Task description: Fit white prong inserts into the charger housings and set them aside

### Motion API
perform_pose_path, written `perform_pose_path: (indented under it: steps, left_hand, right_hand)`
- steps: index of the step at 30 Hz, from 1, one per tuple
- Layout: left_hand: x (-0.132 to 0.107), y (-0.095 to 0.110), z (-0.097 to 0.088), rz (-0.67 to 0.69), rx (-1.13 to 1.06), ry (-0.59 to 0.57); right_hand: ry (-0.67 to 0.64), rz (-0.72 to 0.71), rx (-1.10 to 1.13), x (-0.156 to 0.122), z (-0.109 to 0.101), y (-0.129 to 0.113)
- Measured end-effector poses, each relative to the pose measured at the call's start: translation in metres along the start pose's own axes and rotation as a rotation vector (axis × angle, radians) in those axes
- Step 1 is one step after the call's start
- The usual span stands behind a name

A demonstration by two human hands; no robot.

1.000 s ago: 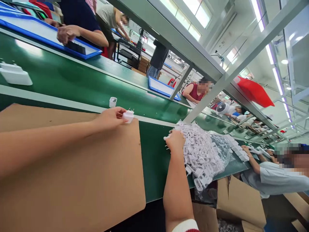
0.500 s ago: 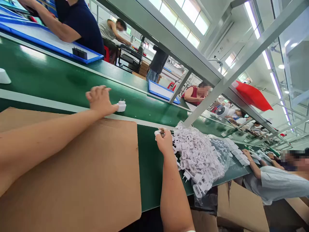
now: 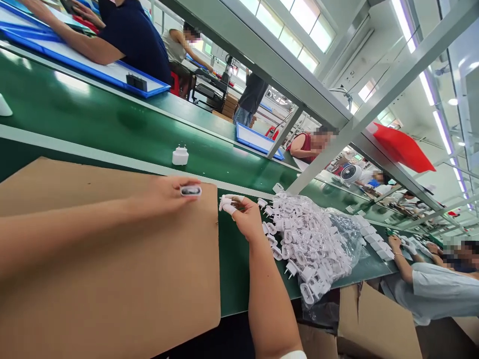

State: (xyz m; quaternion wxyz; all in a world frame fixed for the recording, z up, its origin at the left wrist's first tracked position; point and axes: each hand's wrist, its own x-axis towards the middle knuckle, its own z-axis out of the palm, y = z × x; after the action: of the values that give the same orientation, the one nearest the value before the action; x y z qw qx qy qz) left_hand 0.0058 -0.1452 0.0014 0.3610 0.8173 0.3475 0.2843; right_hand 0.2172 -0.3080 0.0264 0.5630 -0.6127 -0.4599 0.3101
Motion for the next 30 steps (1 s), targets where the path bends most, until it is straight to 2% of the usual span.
perform_pose_path:
  steps: [3, 6, 10, 14, 16, 22, 30]
  left_hand:
    - [-0.034, 0.007, 0.025, 0.027, -0.155, -0.167]
    - [-0.046, 0.006, 0.033, -0.003, -0.220, -0.192]
    - [-0.042, 0.002, 0.031, 0.025, -0.219, -0.226]
    - [-0.039, 0.001, 0.030, 0.016, -0.248, -0.253]
    - [-0.039, 0.000, 0.032, 0.029, -0.249, -0.249]
    - [-0.039, -0.005, 0.036, 0.072, -0.276, -0.240]
    - [-0.038, -0.004, 0.035, 0.097, -0.277, -0.239]
  right_hand:
    - [-0.070, 0.010, -0.127, -0.006, 0.004, -0.002]
    - [-0.081, -0.044, -0.216, -0.012, 0.011, -0.001]
    - [-0.006, -0.192, -0.443, -0.022, 0.022, 0.000]
    - [-0.063, -0.380, -0.803, -0.027, 0.030, 0.001]
    - [-0.104, -0.430, -0.881, -0.026, 0.033, 0.002]
    - [-0.129, -0.486, -0.915, -0.021, 0.037, 0.011]
    - [-0.160, -0.424, -1.043, -0.018, 0.043, 0.003]
